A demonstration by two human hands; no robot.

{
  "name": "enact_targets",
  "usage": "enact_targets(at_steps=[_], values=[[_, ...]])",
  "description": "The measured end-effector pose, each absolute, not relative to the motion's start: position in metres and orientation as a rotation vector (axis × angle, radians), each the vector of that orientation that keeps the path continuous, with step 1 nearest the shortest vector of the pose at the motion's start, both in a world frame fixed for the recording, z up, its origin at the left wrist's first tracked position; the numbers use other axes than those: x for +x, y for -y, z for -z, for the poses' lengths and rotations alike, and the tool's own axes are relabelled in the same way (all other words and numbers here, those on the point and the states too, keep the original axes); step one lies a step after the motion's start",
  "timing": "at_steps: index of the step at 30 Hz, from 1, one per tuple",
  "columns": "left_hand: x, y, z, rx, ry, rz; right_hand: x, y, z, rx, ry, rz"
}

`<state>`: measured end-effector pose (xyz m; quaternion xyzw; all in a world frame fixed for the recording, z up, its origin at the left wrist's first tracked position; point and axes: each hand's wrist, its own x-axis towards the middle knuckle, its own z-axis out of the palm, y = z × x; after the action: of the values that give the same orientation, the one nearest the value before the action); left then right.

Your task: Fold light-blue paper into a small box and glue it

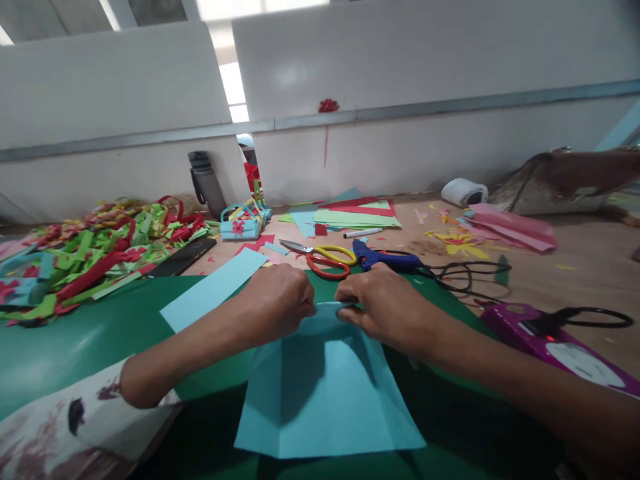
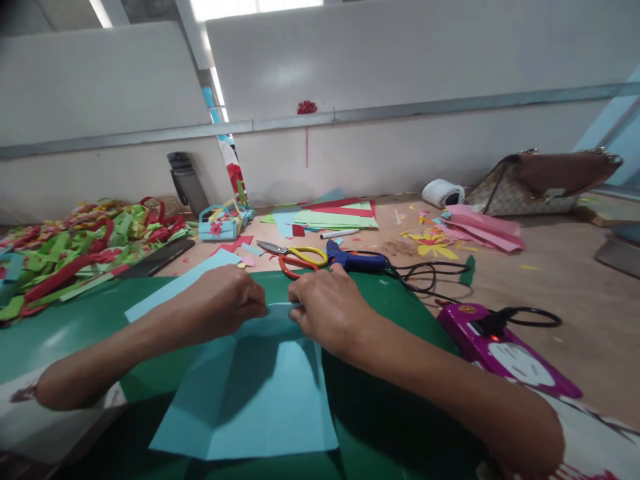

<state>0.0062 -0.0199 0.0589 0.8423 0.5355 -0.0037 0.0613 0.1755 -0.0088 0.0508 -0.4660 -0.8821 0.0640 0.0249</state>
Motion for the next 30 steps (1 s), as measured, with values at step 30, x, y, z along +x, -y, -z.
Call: enact_targets(at_steps=[30], values=[[0.009,0.012,-0.038,2.724,-1.340,-0.178,0.183,0.017,-0.049,-1.494,2.702,-0.241]])
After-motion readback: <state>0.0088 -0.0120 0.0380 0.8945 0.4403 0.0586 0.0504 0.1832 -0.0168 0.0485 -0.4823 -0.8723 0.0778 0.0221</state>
